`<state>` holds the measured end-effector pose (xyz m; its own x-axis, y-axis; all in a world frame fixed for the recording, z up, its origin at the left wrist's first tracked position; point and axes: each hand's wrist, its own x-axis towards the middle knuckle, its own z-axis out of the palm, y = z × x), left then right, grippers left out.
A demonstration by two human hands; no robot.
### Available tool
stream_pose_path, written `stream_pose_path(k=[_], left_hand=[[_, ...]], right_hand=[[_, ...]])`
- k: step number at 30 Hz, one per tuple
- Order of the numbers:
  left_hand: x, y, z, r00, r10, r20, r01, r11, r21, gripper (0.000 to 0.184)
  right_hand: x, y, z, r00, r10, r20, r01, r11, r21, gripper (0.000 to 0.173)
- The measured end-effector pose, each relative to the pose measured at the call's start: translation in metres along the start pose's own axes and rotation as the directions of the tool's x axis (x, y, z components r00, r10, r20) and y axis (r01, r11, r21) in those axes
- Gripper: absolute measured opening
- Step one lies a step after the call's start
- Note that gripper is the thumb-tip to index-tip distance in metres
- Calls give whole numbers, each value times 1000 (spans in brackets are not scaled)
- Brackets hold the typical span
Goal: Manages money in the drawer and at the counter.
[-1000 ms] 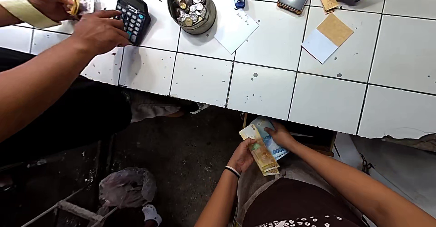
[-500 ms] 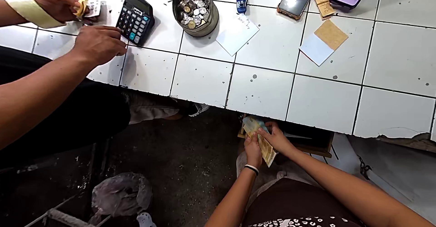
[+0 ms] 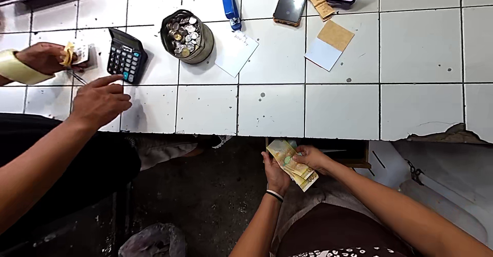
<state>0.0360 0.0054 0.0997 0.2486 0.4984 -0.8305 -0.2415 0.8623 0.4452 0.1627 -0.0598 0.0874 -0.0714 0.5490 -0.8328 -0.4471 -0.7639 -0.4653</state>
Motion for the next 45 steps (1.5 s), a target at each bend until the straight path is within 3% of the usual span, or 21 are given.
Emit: stream_pose_path(k=[3, 5, 9, 12, 15, 17, 18, 20, 23, 26, 29, 30, 32, 35, 38, 41, 45], left_hand=[[5, -4, -4, 998, -46, -38, 40, 989, -141, 52], [9, -7, -7, 995, -77, -59, 67, 987, -148, 49], [10, 0, -16, 964, -263, -33, 262, 965, -23, 34], [21, 0, -36, 931, -365, 16, 361, 927, 102, 34], [29, -4, -43, 958, -257, -127, 279, 939, 199, 27], [34, 1, -49, 977, -187, -104, 212, 921, 326, 32], [34, 3, -52, 984, -160, -73, 176, 888, 426, 31], [32, 8, -53, 989, -150, 9, 100, 702, 705, 25], [38, 11, -42, 951, -289, 113, -42, 240, 970, 24], [57, -1, -17, 937, -331, 112, -101, 51, 994, 27], [73, -17, 17, 941, -318, 118, -162, -115, 980, 32], [75, -21, 31, 922, -360, 143, -228, -206, 952, 37], [81, -37, 52, 867, -463, 182, -382, -383, 841, 43], [87, -64, 74, 847, -505, 166, -420, -446, 790, 48], [86, -81, 92, 873, -485, 52, -317, -484, 816, 53], [84, -93, 97, 882, -469, 44, -311, -510, 802, 55], [83, -107, 88, 860, -493, 133, -436, -573, 694, 46]], right_hand=[[1, 5, -1, 999, -23, 29, 22, 999, 32, 32], [3, 7, -1, 999, -32, 39, 30, 999, 39, 27], [11, 16, -4, 995, -10, 102, 12, 1000, -17, 25], [21, 22, -7, 993, 19, 118, 10, 971, -237, 28], [28, 26, -28, 996, 36, -86, -81, 797, -598, 37], [32, 36, -53, 959, -7, -283, -216, 629, -747, 45], [35, 45, -69, 936, -48, -350, -254, 595, -763, 51], [34, 51, -99, 917, -54, -396, -286, 603, -745, 63], [16, 46, -127, 909, 60, -413, -351, 644, -679, 65], [16, 67, -148, 882, 74, -465, -387, 677, -626, 61], [8, 75, -145, 875, 86, -477, -430, 592, -682, 52], [6, 83, -146, 869, 60, -491, -424, 602, -677, 49], [6, 104, -150, 851, -46, -523, -331, 725, -604, 39], [-1, 118, -151, 852, -9, -523, -190, 927, -325, 30], [-12, 126, -150, 839, 45, -542, -109, 990, -88, 38], [-22, 126, -154, 797, -18, -604, -147, 963, -224, 32], [-44, 106, -153, 787, -131, -602, -275, 800, -533, 37]])
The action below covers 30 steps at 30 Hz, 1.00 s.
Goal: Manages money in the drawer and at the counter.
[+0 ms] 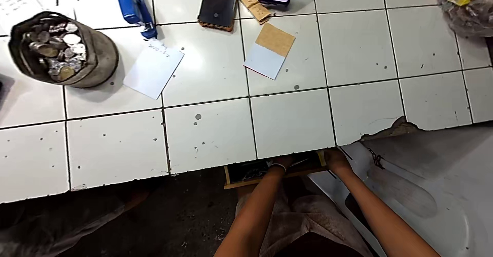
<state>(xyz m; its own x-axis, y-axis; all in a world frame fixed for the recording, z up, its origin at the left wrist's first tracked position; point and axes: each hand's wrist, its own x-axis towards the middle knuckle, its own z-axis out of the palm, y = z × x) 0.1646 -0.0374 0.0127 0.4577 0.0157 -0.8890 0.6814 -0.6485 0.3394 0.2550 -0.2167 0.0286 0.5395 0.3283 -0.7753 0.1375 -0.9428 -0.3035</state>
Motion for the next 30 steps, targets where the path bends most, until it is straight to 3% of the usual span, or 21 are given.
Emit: stream_pose_path(k=[2, 4, 6, 10, 13, 16, 20, 22, 26, 30], left_hand=[[-1, -3, 16, 997, 73, -10, -72, 995, 65, 43], [-3, -5, 25, 991, 132, 10, -132, 987, 89, 58], [-7, -6, 28, 984, 172, 38, -175, 980, 100, 69], [-13, -7, 26, 970, 235, 60, -241, 961, 135, 71], [-16, -8, 29, 962, 268, 50, -272, 951, 147, 65], [-18, -12, 37, 943, 332, 23, -333, 939, 89, 62], [-23, -6, 39, 959, 283, 32, -284, 959, 21, 70], [-22, -3, 35, 966, 252, 55, -254, 967, 30, 75], [-12, -7, 36, 961, 272, 47, -272, 962, -4, 79], [-9, -10, 37, 953, 302, 28, -302, 953, 0, 76]], right_hand=[[-9, -6, -6, 994, -51, -100, 38, 991, -132, 36], [-10, -5, -3, 947, -219, -234, 161, 956, -245, 30], [-7, -10, 0, 919, -334, -211, 260, 913, -314, 27], [10, -35, -4, 974, -171, 146, 206, 940, -273, 46], [23, -37, -1, 966, -150, 210, 198, 952, -231, 52], [24, -43, -9, 968, -17, 250, 84, 963, -257, 53], [27, -40, -21, 956, 85, 280, 14, 943, -332, 55], [29, -33, -18, 969, 37, 245, 59, 926, -372, 49], [27, -7, -6, 967, -246, 70, 255, 901, -351, 36], [22, -16, -6, 925, -371, 87, 373, 836, -401, 36]])
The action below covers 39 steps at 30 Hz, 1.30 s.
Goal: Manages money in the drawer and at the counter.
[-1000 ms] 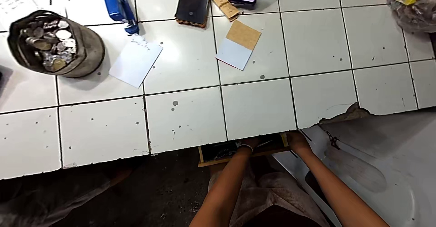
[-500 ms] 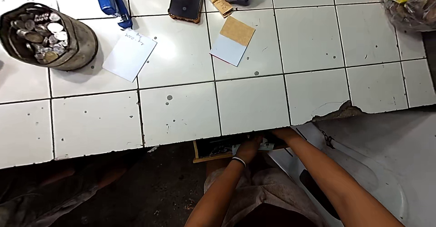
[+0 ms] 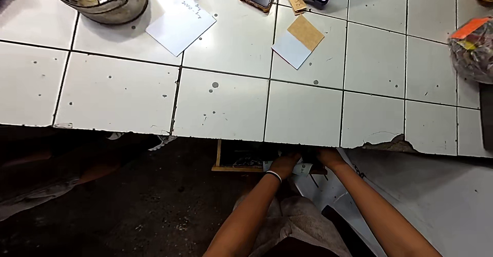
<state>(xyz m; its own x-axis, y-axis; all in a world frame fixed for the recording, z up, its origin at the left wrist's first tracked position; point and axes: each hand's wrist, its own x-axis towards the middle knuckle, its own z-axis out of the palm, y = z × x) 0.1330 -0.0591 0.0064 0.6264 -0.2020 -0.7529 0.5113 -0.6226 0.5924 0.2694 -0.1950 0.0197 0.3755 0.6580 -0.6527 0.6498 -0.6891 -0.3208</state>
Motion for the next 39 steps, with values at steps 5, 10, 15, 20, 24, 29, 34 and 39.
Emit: stream_pose_path(k=[5, 10, 15, 20, 24, 29, 34, 39], left_hand=[[-13, 0, 2, 998, 33, -56, -32, 999, 7, 67], [-65, -37, 17, 939, -223, -260, 161, 957, -241, 53], [-81, -84, 38, 936, -326, -131, 334, 941, 49, 66], [-57, -76, 46, 922, -322, -217, 359, 919, 163, 50], [-54, -72, 53, 929, -280, -243, 316, 940, 127, 42], [-74, -70, 59, 925, -250, -286, 283, 956, 80, 39], [-104, -82, 79, 842, -374, -389, 300, 924, -238, 48], [-159, -111, 98, 714, -555, -426, 84, 673, -735, 43]], right_hand=[[22, -9, 19, 987, 22, 161, -25, 1000, 18, 32], [36, -12, 21, 983, 102, 152, -135, 965, 224, 52], [28, -12, 15, 957, 126, 262, -143, 989, 45, 93], [39, 0, 21, 956, 191, 221, -225, 965, 137, 82], [44, 1, 28, 929, 228, 292, -274, 954, 126, 84], [35, -13, 32, 921, 259, 291, -285, 957, 50, 80], [29, -26, 53, 975, 206, 87, -188, 965, -183, 74], [33, -35, 54, 960, 252, 121, -229, 957, -177, 70]])
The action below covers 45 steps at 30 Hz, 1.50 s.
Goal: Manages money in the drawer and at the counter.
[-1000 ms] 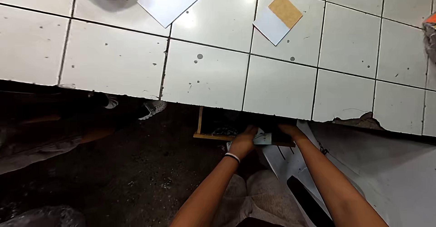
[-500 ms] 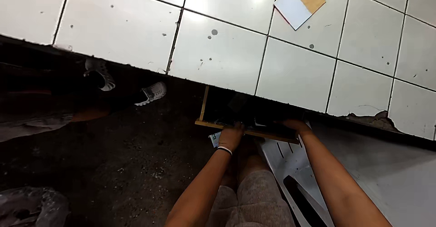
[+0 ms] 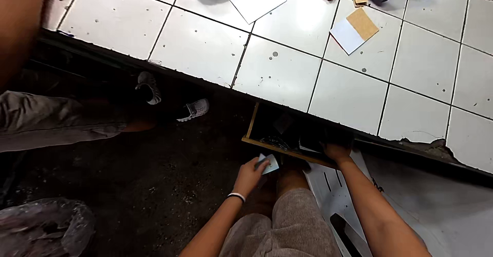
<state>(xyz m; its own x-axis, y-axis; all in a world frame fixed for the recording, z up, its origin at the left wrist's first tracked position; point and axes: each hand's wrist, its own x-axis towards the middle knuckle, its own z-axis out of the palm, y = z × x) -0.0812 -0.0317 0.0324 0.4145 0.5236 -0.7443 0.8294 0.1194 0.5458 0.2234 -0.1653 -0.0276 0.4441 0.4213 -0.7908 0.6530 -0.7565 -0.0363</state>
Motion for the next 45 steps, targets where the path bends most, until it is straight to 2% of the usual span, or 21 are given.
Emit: stream_pose_path(k=[2, 4, 5, 7, 9, 12, 14, 16, 19, 22, 24, 29, 31, 33, 35, 37, 40, 42, 45], left_hand=[[-3, -15, -18, 999, -45, 23, 44, 999, 17, 43], [2, -19, -32, 989, -70, 127, 41, 975, 221, 53], [6, -15, -33, 982, -81, 172, 22, 948, 318, 62], [17, 0, -29, 968, -105, 226, -3, 903, 430, 75], [30, 14, -22, 969, -117, 219, 5, 891, 454, 79], [42, 25, -17, 974, -124, 191, 33, 906, 422, 76], [41, 24, -17, 976, -111, 190, 31, 925, 379, 72], [29, 19, -22, 976, -106, 189, 45, 953, 300, 67], [4, 7, -33, 977, -163, 137, 158, 986, 48, 49], [-22, -4, -43, 938, -317, 138, 345, 885, -313, 24], [-35, -7, -47, 907, -385, 169, 419, 786, -456, 20], [-51, -4, -47, 905, -335, 262, 424, 661, -619, 26], [-48, 1, -45, 907, -295, 300, 420, 656, -627, 28], [-43, 7, -42, 907, -260, 332, 416, 676, -608, 27], [-37, 15, -38, 915, -220, 339, 388, 716, -580, 23], [-33, 24, -32, 931, -193, 309, 338, 776, -533, 21], [-28, 35, -24, 939, -178, 295, 303, 832, -465, 15], [-24, 40, -20, 944, -170, 281, 281, 860, -425, 16], [-24, 41, -17, 949, -182, 256, 272, 885, -378, 19]], right_hand=[[-9, 0, 7, 993, -31, -111, 35, 999, 36, 73], [-27, 6, 31, 935, -177, -308, 204, 977, 60, 71], [-36, 9, 43, 909, -254, -329, 284, 958, 44, 69], [-50, 13, 66, 939, -290, -185, 297, 955, 10, 68], [-50, 4, 76, 983, -178, -44, 177, 984, -18, 66], [-42, -45, 58, 999, 33, 41, -30, 997, -77, 45], [-44, -64, 47, 988, 97, 117, -84, 990, -113, 38], [-52, -62, 47, 982, 76, 173, -53, 990, -131, 37], [-69, -55, 59, 974, 5, 228, 25, 991, -129, 36], [-87, -51, 81, 949, -30, 315, 71, 991, -118, 35], [-91, -45, 94, 936, -55, 348, 101, 988, -117, 35], [-85, -42, 96, 914, -99, 393, 167, 975, -144, 34], [-84, -46, 90, 902, -82, 424, 162, 975, -156, 34], [-81, -41, 73, 883, -115, 455, 170, 982, -83, 36], [-67, -23, 55, 930, -230, 288, 208, 972, 105, 50], [-49, -10, 41, 973, -225, 57, 208, 955, 210, 64], [-28, -1, 33, 994, -100, 54, 88, 978, 190, 82], [-19, 2, 33, 996, -80, 47, 69, 979, 192, 82], [-15, 10, 50, 990, -142, 5, 137, 960, 245, 75]])
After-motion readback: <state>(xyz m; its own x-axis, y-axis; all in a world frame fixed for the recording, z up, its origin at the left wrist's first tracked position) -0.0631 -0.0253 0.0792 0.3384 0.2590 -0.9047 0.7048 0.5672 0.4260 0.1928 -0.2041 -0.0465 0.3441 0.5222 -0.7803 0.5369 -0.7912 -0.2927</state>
